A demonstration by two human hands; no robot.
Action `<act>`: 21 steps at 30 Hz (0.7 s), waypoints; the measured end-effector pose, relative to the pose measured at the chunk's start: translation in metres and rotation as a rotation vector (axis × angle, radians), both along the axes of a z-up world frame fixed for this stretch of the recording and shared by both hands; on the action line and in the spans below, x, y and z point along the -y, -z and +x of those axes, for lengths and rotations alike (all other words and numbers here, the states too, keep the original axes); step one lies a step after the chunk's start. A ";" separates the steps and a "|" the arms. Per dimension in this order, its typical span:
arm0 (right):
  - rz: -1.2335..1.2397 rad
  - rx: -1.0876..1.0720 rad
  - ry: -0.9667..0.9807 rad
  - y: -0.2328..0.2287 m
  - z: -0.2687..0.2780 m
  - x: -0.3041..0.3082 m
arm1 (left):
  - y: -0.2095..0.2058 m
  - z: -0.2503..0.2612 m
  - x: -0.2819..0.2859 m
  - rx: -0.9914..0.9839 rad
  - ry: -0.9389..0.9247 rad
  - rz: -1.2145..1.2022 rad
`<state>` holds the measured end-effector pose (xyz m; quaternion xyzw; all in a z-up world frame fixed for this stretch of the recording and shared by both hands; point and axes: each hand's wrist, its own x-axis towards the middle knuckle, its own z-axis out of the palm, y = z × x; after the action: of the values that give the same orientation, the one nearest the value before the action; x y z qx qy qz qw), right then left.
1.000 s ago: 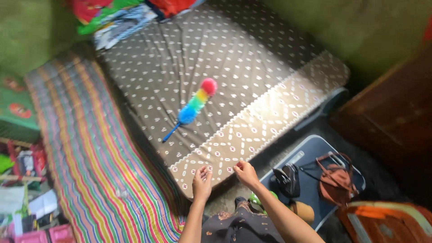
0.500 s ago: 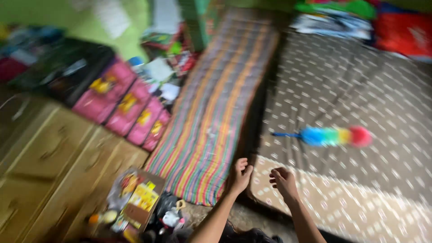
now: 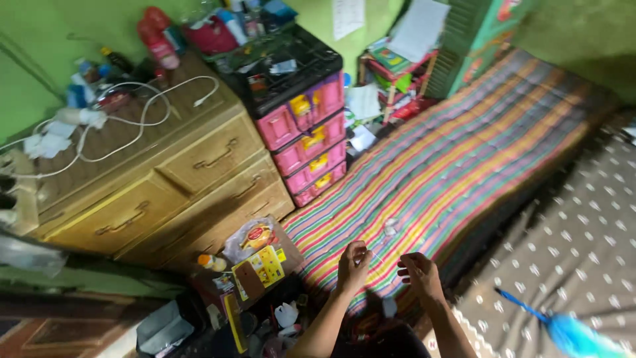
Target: The person dusts a bed with a rainbow duster, then walks to a small table and organizes items in a green basket and a red pouch, moving bottles, tubes, and small boxes around.
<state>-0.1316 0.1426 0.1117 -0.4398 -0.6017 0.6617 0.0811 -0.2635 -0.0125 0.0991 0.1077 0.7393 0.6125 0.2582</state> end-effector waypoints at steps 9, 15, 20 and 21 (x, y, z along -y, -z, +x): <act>-0.062 -0.070 -0.231 0.001 -0.107 -0.067 | 0.025 -0.075 -0.043 -0.018 -0.257 0.045; -0.033 -0.035 -0.352 0.009 -0.142 -0.135 | 0.008 -0.099 -0.094 0.026 -0.251 0.103; 0.018 -0.085 -0.340 0.023 -0.158 -0.175 | 0.047 -0.103 -0.114 -0.103 -0.341 0.268; 0.018 -0.079 -0.344 0.020 -0.166 -0.174 | 0.022 -0.106 -0.113 -0.097 -0.345 0.268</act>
<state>-0.2976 0.3163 0.0919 -0.3033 -0.6705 0.6770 -0.0059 -0.3690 0.1006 0.0767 0.0424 0.6703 0.7346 0.0969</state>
